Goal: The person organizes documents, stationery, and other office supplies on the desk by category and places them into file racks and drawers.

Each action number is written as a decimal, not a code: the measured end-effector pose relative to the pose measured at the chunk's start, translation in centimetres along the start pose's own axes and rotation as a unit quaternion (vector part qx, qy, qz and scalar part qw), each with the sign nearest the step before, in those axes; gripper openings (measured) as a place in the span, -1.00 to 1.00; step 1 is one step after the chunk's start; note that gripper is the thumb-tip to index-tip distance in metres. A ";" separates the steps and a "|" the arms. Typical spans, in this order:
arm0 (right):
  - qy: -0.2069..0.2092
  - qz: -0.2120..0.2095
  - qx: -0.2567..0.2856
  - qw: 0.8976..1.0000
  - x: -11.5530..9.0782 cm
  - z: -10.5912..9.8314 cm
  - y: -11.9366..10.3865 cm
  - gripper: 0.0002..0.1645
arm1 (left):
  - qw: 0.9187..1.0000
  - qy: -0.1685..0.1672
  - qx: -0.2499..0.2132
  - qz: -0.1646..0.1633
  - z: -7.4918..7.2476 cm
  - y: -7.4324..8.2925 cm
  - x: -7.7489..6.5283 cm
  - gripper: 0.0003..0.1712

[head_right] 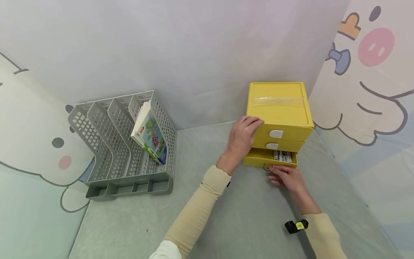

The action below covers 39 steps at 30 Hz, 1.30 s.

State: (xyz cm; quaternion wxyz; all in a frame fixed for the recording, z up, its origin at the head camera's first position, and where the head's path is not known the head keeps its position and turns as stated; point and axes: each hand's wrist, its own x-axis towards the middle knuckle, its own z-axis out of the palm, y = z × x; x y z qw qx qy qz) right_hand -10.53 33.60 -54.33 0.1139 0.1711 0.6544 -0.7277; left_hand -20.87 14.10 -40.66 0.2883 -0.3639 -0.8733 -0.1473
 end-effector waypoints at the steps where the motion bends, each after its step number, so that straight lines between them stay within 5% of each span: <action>1: 0.000 -0.002 0.006 1.000 0.3 -0.1 -0.1 -0.67 | 1.000 0.001 0.000 0.001 0.0 0.0 0.0 -0.68; 16: 0.015 -0.012 0.029 0.999 2.6 -0.6 -1.6 -0.87 | 1.000 0.023 -0.004 0.009 0.1 0.4 -0.2 -0.68; 29: 0.017 -0.023 -0.129 0.991 2.2 -0.3 -1.9 -0.55 | 0.999 0.020 -0.038 0.019 -0.4 0.0 -0.8 -0.77; 34: 0.026 -0.052 -0.176 0.983 1.0 0.4 -2.7 -0.50 | 0.996 0.062 -0.059 -0.011 -1.6 -0.8 -1.8 -0.84; 39: 0.030 -0.097 -0.202 0.974 0.4 1.6 -3.9 -0.48 | 0.994 0.089 -0.029 -0.049 -2.0 -2.5 -3.6 -0.88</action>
